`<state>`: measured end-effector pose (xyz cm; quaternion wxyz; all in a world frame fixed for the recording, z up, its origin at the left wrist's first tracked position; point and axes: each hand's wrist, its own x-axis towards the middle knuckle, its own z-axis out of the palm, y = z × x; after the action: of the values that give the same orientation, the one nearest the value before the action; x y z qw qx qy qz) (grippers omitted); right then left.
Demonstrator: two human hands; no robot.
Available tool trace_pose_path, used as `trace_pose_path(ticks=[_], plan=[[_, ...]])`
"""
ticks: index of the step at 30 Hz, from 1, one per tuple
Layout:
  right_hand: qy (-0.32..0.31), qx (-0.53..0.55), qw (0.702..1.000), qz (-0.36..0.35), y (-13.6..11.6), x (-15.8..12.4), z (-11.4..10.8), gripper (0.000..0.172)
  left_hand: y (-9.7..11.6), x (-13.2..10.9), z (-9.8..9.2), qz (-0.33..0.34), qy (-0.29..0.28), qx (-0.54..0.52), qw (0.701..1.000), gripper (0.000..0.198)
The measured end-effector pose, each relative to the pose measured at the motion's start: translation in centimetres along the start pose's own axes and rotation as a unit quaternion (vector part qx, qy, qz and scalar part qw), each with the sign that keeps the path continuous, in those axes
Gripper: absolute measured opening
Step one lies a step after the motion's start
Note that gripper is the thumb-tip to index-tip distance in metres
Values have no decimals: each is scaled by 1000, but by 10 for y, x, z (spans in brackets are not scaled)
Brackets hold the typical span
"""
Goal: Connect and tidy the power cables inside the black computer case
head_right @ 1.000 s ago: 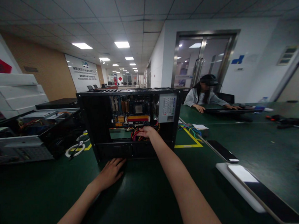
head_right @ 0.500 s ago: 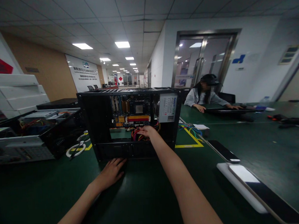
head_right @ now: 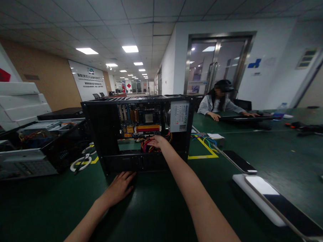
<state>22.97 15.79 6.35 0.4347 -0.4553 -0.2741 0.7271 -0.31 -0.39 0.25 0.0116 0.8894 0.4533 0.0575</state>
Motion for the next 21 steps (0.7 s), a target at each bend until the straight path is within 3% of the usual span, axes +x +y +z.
trace_pose_path(ticks=[12, 18, 21], plan=[[-25, -94, 995, -3, 3, -10, 6, 7, -1, 0, 1, 1, 2, -8, 1000, 50], [22, -171, 985, 0, 6, -18, 8, 5, -1, 1, 1, 4, 1, -8, 1000, 51], [75, -211, 974, -33, 10, -15, 3, 8, -1, 0, 0, 6, 6, -8, 1000, 51]])
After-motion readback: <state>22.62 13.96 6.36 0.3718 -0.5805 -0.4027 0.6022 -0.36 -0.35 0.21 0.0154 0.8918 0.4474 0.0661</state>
